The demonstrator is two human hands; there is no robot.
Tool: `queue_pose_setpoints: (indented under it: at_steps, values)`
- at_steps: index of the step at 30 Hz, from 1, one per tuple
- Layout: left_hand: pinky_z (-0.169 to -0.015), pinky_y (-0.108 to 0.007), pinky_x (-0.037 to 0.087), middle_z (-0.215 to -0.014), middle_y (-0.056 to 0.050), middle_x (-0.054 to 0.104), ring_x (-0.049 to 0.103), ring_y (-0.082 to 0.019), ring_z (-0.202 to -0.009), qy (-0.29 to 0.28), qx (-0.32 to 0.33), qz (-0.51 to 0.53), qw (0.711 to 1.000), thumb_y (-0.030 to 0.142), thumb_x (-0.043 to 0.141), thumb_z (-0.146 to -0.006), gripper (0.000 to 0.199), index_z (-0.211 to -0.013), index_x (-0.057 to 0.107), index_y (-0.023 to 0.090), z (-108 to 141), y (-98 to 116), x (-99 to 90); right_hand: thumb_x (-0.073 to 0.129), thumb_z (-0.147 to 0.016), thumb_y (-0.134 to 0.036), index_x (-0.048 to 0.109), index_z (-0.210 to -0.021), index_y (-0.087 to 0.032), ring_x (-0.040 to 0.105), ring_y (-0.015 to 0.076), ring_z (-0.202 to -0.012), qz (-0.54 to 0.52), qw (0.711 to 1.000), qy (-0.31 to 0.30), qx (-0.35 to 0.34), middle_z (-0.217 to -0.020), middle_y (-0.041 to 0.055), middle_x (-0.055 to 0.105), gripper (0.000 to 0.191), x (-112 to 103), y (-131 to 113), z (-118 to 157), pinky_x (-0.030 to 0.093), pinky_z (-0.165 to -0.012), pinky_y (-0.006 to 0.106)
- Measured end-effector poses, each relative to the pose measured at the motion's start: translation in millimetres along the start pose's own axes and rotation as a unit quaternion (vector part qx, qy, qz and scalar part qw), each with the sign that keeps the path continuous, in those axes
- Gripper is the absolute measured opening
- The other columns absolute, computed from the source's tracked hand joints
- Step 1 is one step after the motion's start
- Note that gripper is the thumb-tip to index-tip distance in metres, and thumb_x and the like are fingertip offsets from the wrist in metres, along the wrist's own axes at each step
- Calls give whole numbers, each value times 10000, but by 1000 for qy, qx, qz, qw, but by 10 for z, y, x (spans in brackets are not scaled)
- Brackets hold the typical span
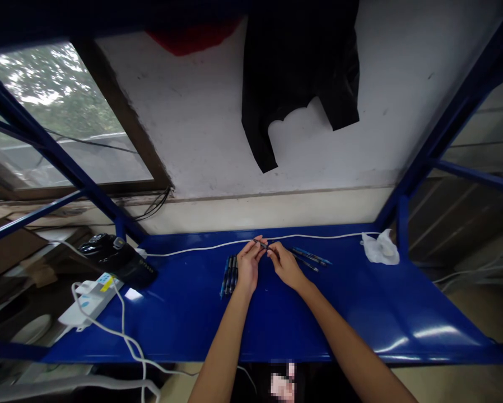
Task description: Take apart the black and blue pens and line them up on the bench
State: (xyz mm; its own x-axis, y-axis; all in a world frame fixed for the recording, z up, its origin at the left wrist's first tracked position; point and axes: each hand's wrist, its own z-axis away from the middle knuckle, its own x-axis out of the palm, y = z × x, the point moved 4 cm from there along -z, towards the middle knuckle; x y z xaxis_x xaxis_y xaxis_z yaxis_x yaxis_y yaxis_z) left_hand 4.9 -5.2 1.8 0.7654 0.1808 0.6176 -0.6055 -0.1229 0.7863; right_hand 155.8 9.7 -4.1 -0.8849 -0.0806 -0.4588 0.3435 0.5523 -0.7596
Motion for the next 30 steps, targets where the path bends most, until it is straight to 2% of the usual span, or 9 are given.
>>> queue_pose_setpoints:
  at_steps: [3, 7, 13, 22, 30]
  values:
    - [-1109, -448, 564, -1174, -134, 854, 800, -299, -1175, -2, 1, -4, 1000, 415, 961, -809, 409, -1126, 862, 176, 3, -1, 3, 481, -1161, -427, 576, -1163, -272, 731, 235, -841, -2, 1000, -6, 5, -1000, 54, 784, 181, 11, 5, 14, 529, -822, 367]
    - [-1108, -448, 567, -1144, -124, 854, 807, -286, -1145, 8, 13, -8, 1000, 462, 969, -824, 431, -1130, 864, 176, 3, 14, -4, 504, -1157, -435, 581, -1188, -263, 726, 235, -819, 1, 1000, -6, 10, -975, 50, 775, 191, 4, -16, 14, 517, -782, 355]
    - [-1017, -377, 603, -1178, -128, 867, 816, -255, -1118, 53, 38, -7, 998, 460, 1026, -761, 463, -1100, 890, 176, -9, 39, -54, 422, -1189, -441, 655, -1222, -266, 742, 268, -1069, 4, 1000, 1, -17, -1171, 103, 769, 294, -1, -22, -13, 538, -969, 406]
    - [-885, -336, 611, -1137, -144, 878, 830, -256, -1051, 89, 55, -24, 994, 463, 1074, -672, 499, -1035, 902, 167, -23, 15, -59, 433, -1182, -364, 654, -1141, -257, 725, 211, -825, -17, 1000, 4, -26, -990, 54, 768, 248, 23, 21, -14, 565, -850, 368]
    - [-825, -301, 588, -1037, -112, 866, 785, -192, -908, 111, 76, -41, 990, 458, 1085, -643, 492, -971, 892, 146, -45, 19, -103, 590, -1124, -353, 648, -1119, -255, 761, 209, -828, -32, 999, 12, -9, -953, 31, 790, 113, 14, 37, -17, 567, -822, 346]
